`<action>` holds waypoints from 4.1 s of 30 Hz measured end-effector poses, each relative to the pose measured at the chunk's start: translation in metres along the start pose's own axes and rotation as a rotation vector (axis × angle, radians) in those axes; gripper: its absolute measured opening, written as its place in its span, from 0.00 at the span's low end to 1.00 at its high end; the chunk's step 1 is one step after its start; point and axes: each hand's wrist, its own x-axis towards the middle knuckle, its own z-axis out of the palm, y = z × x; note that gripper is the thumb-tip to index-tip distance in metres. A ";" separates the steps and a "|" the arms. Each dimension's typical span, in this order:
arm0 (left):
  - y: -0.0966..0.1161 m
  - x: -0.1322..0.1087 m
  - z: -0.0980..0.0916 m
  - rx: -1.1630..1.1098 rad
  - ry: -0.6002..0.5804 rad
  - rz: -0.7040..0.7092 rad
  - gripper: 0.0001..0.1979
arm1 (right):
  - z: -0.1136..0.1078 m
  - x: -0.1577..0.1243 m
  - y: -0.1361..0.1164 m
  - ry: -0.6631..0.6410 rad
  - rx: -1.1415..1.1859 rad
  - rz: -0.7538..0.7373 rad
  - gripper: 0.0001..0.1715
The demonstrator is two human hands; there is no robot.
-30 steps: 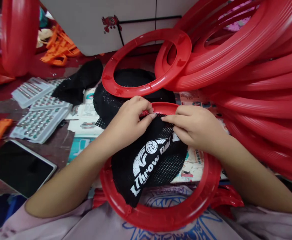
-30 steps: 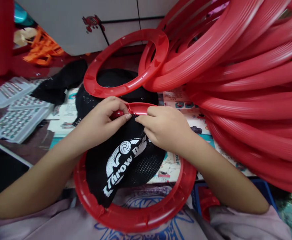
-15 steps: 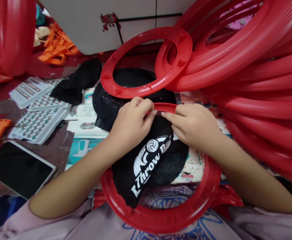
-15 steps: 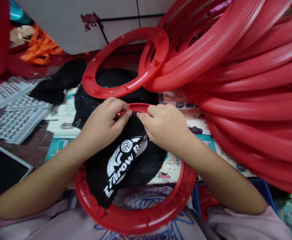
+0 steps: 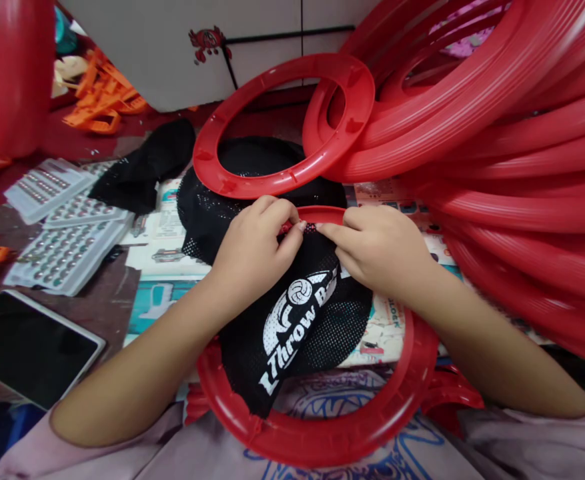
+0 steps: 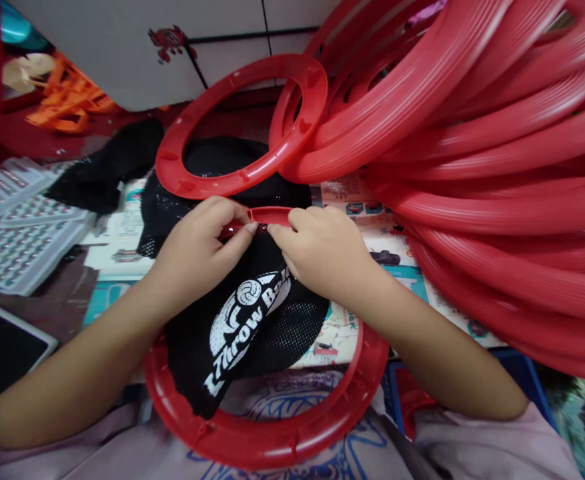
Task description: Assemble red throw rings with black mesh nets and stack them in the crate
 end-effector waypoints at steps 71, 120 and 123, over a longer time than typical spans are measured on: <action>-0.016 -0.008 0.000 0.236 -0.187 0.404 0.24 | 0.009 0.002 0.013 -0.025 -0.102 0.036 0.16; -0.013 -0.001 0.000 0.008 -0.127 0.535 0.17 | 0.009 0.002 0.024 0.052 0.039 -0.110 0.21; -0.014 -0.001 0.000 0.001 -0.137 0.514 0.19 | 0.007 0.003 0.022 0.007 0.022 -0.075 0.22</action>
